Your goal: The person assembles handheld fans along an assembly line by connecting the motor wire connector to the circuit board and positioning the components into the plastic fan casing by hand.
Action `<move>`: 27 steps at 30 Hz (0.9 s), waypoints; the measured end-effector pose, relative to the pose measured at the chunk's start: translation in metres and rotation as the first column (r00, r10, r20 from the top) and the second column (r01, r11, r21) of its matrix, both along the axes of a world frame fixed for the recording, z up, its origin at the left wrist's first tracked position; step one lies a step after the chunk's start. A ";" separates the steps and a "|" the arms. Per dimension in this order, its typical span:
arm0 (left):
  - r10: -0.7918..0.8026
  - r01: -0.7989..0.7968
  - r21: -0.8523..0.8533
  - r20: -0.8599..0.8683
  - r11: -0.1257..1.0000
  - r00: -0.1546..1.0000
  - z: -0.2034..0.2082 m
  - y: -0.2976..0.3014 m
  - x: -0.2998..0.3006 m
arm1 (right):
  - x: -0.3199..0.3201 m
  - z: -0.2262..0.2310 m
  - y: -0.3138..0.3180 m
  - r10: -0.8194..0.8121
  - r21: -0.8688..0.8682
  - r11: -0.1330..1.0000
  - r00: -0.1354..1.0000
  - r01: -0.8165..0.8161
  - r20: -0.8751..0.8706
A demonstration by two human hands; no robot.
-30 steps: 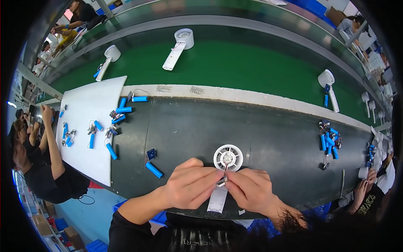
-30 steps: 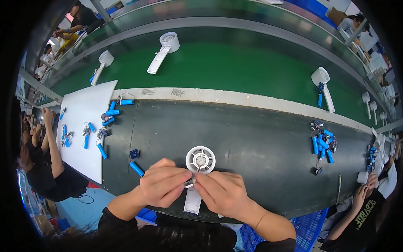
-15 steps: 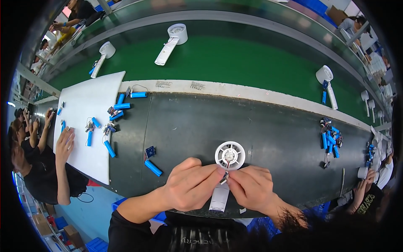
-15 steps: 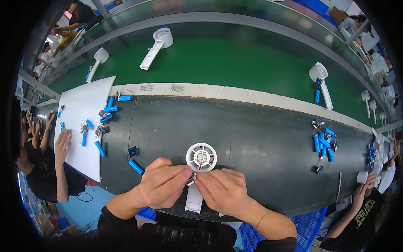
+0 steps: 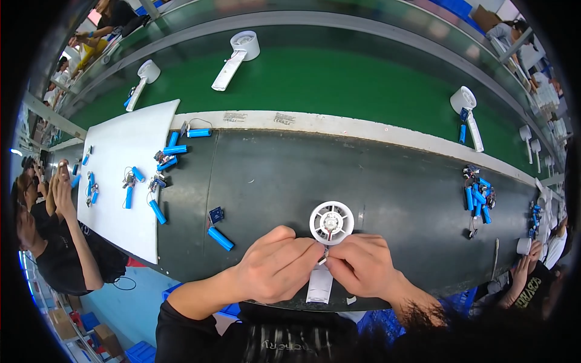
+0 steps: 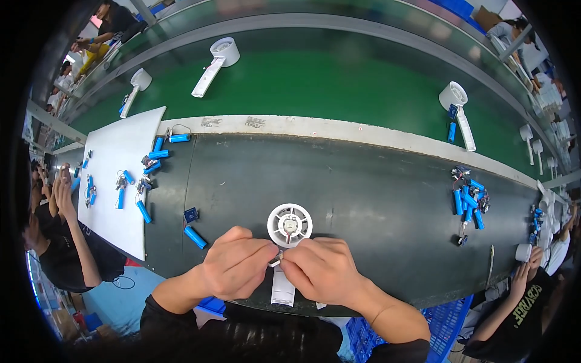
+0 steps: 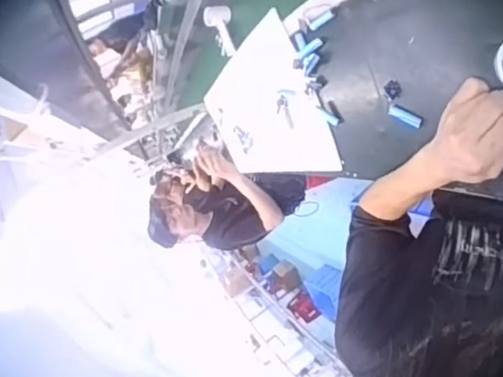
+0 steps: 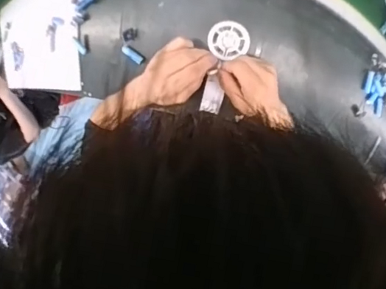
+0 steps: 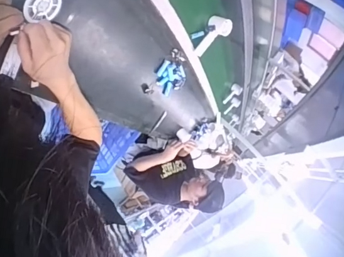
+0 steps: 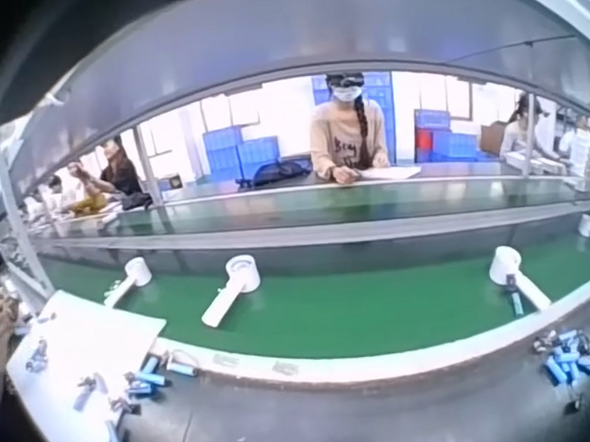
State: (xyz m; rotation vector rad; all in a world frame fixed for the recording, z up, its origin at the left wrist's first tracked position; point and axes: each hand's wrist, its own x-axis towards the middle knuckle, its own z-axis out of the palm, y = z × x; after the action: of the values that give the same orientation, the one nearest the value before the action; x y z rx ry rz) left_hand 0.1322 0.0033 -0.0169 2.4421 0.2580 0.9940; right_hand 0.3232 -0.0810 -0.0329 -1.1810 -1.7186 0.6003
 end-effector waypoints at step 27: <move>-0.041 0.042 -0.135 0.009 0.990 0.999 0.001 0.007 0.002 | 0.005 0.003 0.000 0.001 0.087 0.996 1.000 -0.004 0.030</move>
State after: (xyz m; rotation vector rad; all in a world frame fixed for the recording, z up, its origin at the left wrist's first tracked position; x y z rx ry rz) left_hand 0.1341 0.0099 -0.0160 2.3120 0.2630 0.9349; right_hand 0.3279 -0.0812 -0.0295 -1.1314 -1.7539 0.5068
